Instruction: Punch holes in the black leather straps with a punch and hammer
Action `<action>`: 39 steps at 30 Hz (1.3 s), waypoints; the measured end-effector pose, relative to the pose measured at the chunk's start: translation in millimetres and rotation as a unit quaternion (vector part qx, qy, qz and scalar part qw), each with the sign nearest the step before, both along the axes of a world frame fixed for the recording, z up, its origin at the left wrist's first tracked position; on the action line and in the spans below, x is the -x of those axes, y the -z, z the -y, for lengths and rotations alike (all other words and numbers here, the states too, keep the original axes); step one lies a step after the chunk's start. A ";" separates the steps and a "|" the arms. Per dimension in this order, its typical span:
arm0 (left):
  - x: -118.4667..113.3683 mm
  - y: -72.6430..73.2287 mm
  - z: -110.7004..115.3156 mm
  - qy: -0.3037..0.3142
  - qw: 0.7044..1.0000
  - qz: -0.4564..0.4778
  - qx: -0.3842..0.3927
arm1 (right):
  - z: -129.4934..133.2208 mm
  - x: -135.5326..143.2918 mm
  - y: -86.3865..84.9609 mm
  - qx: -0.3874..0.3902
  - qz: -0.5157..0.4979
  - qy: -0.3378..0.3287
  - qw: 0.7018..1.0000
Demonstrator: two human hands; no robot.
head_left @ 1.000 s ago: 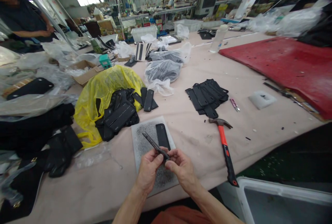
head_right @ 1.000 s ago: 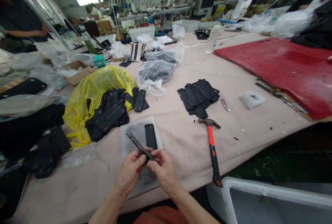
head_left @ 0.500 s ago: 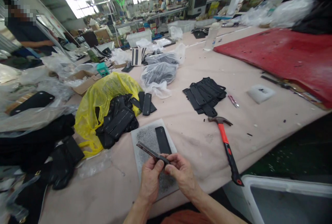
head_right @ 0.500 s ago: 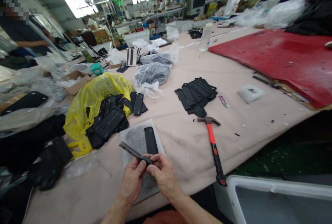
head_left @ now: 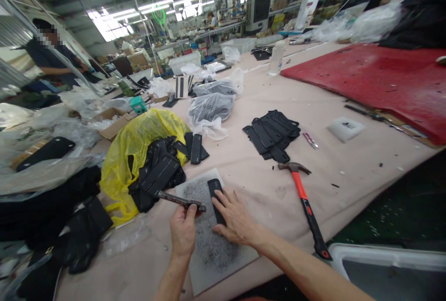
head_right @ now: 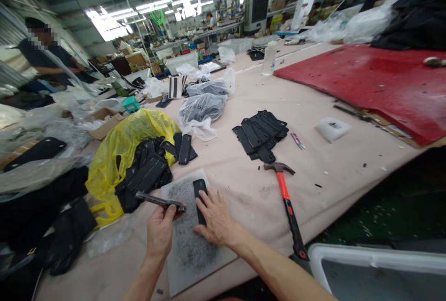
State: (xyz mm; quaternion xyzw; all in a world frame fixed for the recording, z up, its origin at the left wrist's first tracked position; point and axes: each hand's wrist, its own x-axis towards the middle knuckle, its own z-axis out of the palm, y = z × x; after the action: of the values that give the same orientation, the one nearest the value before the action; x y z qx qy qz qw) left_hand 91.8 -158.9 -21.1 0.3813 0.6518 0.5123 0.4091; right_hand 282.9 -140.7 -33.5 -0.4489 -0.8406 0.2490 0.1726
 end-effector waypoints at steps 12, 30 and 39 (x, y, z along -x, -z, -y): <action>-21.2 23.2 -42.8 0.064 0.991 -0.111 -0.037 | 59.0 -10.4 14.7 -0.024 0.080 -0.005 0.996; -30.1 43.1 -45.8 0.145 0.958 -0.203 -0.145 | 49.6 -12.6 13.5 0.009 0.041 -0.025 0.999; -33.3 39.6 -47.8 0.173 0.953 -0.224 -0.109 | 47.3 -14.3 11.7 0.030 0.029 -0.026 0.999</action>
State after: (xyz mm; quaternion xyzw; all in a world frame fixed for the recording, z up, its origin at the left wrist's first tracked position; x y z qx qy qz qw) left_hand 125.1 -111.1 -60.6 0.6353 0.5908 0.4032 0.2911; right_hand 297.1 -188.1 -45.3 -0.4385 -0.8490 0.2653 0.1284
